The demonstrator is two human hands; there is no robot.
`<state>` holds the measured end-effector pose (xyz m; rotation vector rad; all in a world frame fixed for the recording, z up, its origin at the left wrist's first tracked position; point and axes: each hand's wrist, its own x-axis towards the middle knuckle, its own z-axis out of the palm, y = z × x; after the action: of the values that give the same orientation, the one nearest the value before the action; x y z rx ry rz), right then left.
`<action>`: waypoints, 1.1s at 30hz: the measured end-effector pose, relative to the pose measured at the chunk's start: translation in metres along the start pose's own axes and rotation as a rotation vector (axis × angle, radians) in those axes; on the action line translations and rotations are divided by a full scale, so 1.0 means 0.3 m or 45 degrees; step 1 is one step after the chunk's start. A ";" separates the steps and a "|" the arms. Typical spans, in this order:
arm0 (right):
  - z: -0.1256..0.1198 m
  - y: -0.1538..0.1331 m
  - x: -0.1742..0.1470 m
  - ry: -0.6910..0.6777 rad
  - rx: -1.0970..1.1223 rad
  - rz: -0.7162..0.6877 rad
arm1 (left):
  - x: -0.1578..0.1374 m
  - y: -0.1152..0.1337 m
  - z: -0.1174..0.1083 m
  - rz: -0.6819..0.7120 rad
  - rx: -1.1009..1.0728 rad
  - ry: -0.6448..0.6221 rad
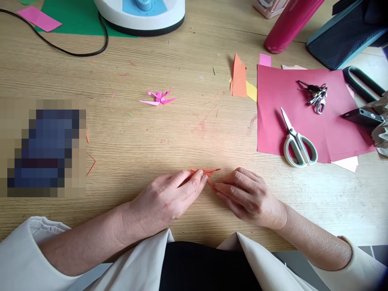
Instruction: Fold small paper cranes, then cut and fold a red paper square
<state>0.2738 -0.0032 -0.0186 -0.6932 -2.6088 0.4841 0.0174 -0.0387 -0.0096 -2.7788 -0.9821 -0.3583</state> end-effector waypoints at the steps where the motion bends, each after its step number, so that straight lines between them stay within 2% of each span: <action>1: 0.000 0.001 -0.002 -0.002 -0.003 -0.004 | -0.001 0.001 0.000 0.001 0.011 -0.007; 10: -0.011 -0.016 0.012 -0.021 -0.264 -0.117 | -0.006 0.016 -0.012 -0.011 0.056 -0.097; 14: -0.029 -0.026 0.002 -0.086 -0.345 -0.158 | -0.002 0.022 -0.017 -0.021 0.087 -0.142; 19: -0.021 -0.044 0.002 -0.043 -0.361 -0.114 | -0.008 0.020 -0.008 0.011 0.096 -0.129; 29: 0.003 -0.068 0.008 -0.025 -0.520 -0.081 | -0.012 0.026 -0.013 -0.013 0.118 -0.229; 33: 0.005 -0.073 -0.001 -0.021 -0.549 -0.044 | 0.007 0.055 -0.013 -0.042 0.136 -0.208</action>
<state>0.2647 -0.0216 -0.0109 -0.7732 -2.7610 -0.0928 0.0288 -0.0511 -0.0068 -2.7317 -1.0502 -0.0810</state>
